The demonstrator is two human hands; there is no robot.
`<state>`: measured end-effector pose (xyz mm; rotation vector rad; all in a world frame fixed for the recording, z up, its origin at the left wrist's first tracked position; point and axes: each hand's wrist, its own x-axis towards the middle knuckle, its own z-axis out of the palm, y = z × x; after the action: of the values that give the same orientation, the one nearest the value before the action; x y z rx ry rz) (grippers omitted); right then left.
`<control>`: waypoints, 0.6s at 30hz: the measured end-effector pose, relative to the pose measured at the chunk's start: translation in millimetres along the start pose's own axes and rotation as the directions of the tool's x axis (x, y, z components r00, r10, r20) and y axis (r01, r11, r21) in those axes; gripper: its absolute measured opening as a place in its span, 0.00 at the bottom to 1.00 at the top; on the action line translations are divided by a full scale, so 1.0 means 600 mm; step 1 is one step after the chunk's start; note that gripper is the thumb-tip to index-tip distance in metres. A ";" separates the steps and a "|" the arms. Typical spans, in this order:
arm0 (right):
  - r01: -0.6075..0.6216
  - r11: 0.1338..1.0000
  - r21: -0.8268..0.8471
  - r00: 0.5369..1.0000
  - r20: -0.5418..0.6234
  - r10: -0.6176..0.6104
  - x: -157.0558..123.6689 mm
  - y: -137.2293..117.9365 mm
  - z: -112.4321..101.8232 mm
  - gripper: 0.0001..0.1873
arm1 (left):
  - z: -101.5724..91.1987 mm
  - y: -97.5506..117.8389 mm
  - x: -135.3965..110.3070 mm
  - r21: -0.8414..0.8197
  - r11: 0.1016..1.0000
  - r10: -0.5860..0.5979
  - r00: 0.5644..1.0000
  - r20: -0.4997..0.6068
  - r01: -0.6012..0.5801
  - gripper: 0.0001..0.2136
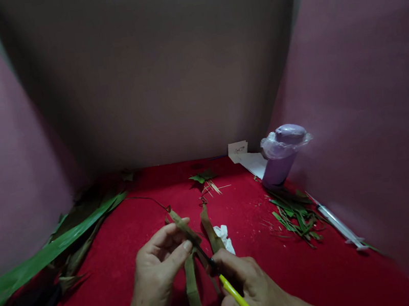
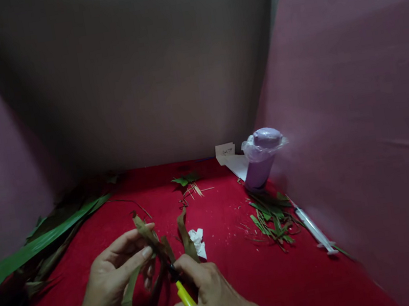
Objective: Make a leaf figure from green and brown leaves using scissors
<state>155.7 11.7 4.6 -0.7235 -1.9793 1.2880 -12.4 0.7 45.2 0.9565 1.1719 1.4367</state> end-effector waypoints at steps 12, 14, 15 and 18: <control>-0.017 1.000 0.013 1.000 -0.004 0.017 -0.005 0.016 0.006 0.18 | -0.002 -0.003 0.001 0.013 1.000 0.008 1.000 0.007 -0.008 0.12; -0.018 1.000 0.010 1.000 -0.001 0.018 -0.005 0.014 0.006 0.19 | -0.001 -0.002 0.000 0.010 1.000 0.005 1.000 -0.004 -0.005 0.13; -0.017 1.000 0.014 1.000 0.004 0.017 -0.005 0.014 0.006 0.20 | 0.000 -0.002 -0.001 0.005 1.000 0.001 1.000 -0.007 -0.001 0.13; -0.009 0.999 0.036 1.000 0.023 0.008 -0.005 0.013 0.005 0.25 | 0.001 -0.001 -0.002 -0.006 1.000 -0.010 1.000 -0.025 0.010 0.14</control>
<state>155.7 10.5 -4.3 -0.7035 -1.9676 1.3398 -11.3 -0.6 45.2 0.9303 1.1888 1.4468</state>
